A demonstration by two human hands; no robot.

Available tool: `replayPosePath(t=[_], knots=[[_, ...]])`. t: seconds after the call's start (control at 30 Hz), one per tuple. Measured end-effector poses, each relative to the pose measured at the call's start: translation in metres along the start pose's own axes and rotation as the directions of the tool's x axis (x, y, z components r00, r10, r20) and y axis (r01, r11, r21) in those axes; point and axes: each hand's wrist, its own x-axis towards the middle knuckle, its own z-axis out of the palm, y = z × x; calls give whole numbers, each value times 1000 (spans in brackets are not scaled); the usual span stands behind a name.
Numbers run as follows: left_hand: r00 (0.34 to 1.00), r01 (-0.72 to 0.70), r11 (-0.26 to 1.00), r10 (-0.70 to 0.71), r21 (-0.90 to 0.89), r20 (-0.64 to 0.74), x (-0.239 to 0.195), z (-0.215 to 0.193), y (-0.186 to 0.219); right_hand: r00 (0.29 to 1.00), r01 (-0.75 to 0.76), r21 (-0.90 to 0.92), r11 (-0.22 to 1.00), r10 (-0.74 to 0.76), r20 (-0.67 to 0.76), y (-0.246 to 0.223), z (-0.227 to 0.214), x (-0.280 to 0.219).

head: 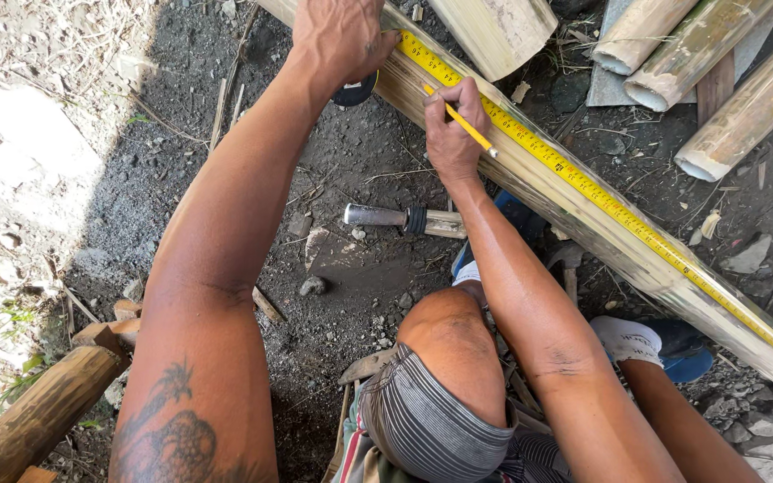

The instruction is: The person sits on the ground and uses a hammer and a wooden chisel to carve a hole into a large bamboo pole. They repeatedly strike the chisel to remove material, then test the fit of a smaller bamboo piece into the hole. The person also measures and marks another bamboo pole with a tape measure and pencil.

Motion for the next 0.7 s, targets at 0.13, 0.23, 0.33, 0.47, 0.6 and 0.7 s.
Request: replayPosePath(t=[0.13,0.23,0.33,0.47,0.6,0.7], knots=[[1000,26,998,-27,-63,-5,-3,-3,0,999,22,221,975,-13,-40,-6,1,1],[999,30,999,-29,-42,23,-4,-3,-2,997,60,251,966,-46,-61,-6,1,3],[999,51,998,-50,-25,14,0,-6,4,997,60,137,989,-54,-48,-3,-1,5],[929,199,978,-166,-69,330,1,-20,7,993,116,66,991,-117,7,0,-3,0],[939,180,983,-157,-47,306,0,-22,8,964,133,-36,991,-120,239,4,-10,-8],[962,130,992,-124,-7,244,5,-21,3,945,81,55,995,-95,313,2,-31,-31]])
